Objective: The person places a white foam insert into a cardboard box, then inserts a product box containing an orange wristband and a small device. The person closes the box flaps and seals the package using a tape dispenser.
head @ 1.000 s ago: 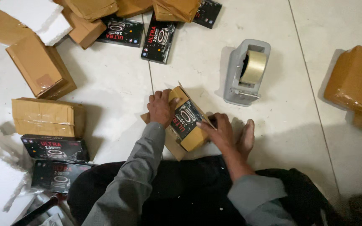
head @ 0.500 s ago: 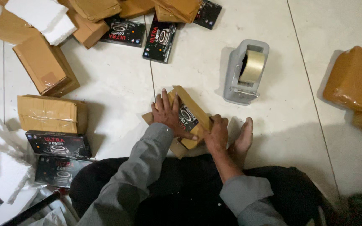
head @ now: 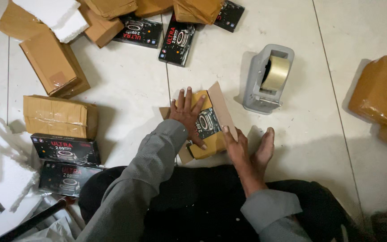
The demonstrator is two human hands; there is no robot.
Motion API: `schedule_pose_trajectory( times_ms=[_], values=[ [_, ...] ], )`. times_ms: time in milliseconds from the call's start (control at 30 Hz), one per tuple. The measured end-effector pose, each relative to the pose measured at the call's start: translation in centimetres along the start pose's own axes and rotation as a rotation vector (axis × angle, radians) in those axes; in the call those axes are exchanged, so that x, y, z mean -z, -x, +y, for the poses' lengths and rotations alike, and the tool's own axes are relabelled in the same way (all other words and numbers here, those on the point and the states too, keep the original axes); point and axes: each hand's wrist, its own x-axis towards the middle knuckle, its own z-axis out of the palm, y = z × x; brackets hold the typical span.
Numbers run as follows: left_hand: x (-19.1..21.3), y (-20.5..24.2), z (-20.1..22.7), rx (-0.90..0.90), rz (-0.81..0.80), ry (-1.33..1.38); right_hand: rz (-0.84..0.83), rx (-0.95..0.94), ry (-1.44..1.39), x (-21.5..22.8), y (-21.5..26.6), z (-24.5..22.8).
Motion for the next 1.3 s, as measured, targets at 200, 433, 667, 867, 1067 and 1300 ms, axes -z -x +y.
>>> schedule_pose_trajectory(
  times_ms=[200, 433, 667, 867, 1067, 1300],
  values=[
    [-0.3, -0.3, -0.4, -0.017, -0.001, -0.025, -0.113, 0.479, 0.455, -0.2, 1.7, -0.7],
    [0.0, -0.4, -0.6, -0.034, -0.011, -0.07, -0.476, 0.354, -0.058, 0.8, -1.1, 0.1],
    [0.4, 0.6, -0.5, -0.044, -0.011, -0.028, -0.432, 0.151, -0.197, -1.5, -4.2, -2.2],
    [0.6, -0.1, -0.4, -0.05, -0.045, -0.102, -0.057, 0.627, 0.5, -3.9, -3.9, -3.3],
    [-2.1, 3.3, 1.7, 0.292, 0.052, -0.133, -0.004, 0.708, 0.654, -4.0, -2.4, -4.5],
    [-11.6, 6.2, -0.2, 0.865, 0.655, 1.497, -0.007, 0.755, 0.765, -4.3, -1.4, -5.6]
  ],
)
